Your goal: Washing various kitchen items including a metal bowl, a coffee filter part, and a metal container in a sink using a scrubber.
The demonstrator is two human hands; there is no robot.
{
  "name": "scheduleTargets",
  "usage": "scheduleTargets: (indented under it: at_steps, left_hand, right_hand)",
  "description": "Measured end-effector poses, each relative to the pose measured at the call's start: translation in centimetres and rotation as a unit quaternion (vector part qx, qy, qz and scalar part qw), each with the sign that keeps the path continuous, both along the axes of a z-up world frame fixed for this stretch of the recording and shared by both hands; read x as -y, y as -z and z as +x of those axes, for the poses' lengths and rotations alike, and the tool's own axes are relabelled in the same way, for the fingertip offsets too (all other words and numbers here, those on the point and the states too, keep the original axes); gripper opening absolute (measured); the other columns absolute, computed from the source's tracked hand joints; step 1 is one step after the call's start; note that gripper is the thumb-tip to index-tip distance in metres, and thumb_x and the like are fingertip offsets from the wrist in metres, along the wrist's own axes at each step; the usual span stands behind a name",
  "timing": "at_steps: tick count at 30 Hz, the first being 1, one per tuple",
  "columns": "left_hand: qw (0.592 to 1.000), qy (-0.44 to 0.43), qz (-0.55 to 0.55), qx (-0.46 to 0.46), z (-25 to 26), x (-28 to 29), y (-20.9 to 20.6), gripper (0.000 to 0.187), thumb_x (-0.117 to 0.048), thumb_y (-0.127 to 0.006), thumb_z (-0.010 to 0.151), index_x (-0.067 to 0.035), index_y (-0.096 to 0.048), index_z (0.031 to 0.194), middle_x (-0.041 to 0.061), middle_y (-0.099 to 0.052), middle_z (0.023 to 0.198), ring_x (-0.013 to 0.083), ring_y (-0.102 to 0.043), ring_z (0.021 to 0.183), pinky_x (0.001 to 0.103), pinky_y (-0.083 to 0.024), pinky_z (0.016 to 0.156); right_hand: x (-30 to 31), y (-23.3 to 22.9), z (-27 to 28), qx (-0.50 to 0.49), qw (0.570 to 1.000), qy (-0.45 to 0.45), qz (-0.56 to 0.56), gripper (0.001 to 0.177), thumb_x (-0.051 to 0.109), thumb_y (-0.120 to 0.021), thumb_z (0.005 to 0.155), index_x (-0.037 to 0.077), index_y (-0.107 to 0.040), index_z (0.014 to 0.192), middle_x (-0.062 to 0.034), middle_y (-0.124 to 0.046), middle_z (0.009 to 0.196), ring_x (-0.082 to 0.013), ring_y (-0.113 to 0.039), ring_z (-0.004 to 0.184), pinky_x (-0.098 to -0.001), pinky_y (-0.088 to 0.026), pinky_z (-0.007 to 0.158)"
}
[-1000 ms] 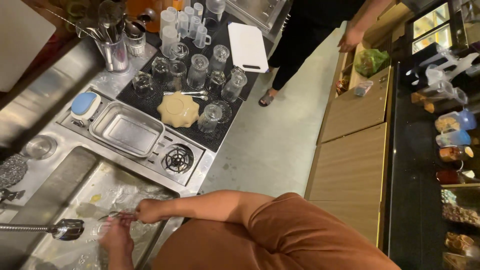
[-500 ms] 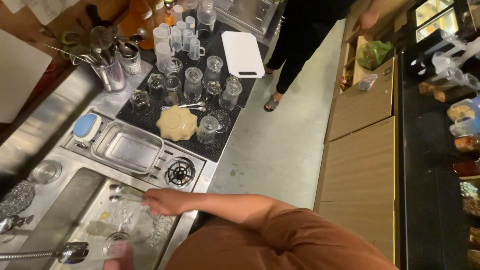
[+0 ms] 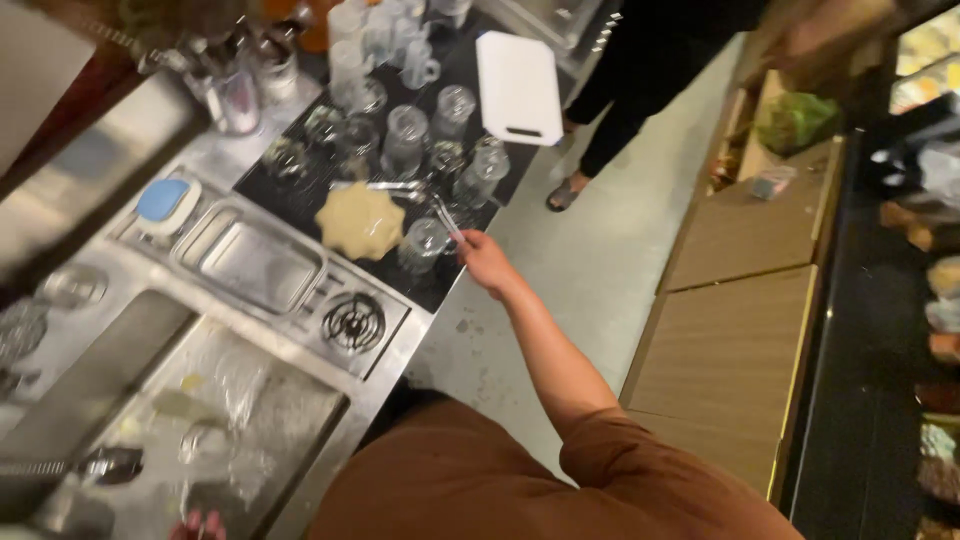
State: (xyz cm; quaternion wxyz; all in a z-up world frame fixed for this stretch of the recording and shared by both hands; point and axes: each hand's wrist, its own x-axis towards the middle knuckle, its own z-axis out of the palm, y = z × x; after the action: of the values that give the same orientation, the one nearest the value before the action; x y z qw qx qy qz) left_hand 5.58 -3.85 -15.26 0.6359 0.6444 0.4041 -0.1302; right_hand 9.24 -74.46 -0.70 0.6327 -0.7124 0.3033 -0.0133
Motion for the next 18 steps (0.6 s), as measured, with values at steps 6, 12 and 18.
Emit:
scheduleTargets:
  at_steps: [6, 12, 18]
  left_hand:
    - [0.987, -0.107, -0.121, -0.006, -3.0, 7.2, -6.1, 0.038, -0.021, -0.056, 0.106, -0.015, -0.05, 0.142, 0.006, -0.06, 0.143, 0.0285, -0.06, 0.124, 0.04, -0.048, 0.095]
    - [0.966, -0.179, -0.167, 0.087, -2.6, 12.2, -9.4, 0.039, -0.014, -0.057, 0.102, -0.012, -0.052, 0.14, 0.005, -0.065, 0.135, 0.0305, -0.061, 0.13, 0.045, -0.053, 0.101]
    - [0.98, -0.124, 0.093, 0.129, -7.5, 6.9, -7.1, 0.034, -0.012, -0.065, 0.099, -0.006, -0.065, 0.132, 0.004, -0.071, 0.124, 0.0161, -0.064, 0.106, 0.032, -0.053, 0.089]
  right_hand:
    - [0.2, 4.8, 3.6, -0.08, 0.996, 0.014, 0.029, 0.028, 0.009, -0.059, 0.095, 0.002, -0.072, 0.119, -0.004, -0.067, 0.086, -0.0148, -0.056, 0.075, -0.0313, -0.045, 0.065]
    - [5.5, 9.0, 7.7, -0.022, 0.995, -0.049, 0.082, 0.035, 0.008, -0.073, 0.09, 0.0, -0.072, 0.124, -0.011, -0.075, 0.108, -0.0177, -0.07, 0.092, -0.0323, -0.058, 0.079]
    - [6.0, 3.7, 9.2, 0.002, 0.979, -0.055, 0.196, 0.041, 0.008, -0.058, 0.103, -0.001, -0.056, 0.143, -0.0155, -0.072, 0.124, -0.0227, -0.072, 0.105, -0.036, -0.06, 0.089]
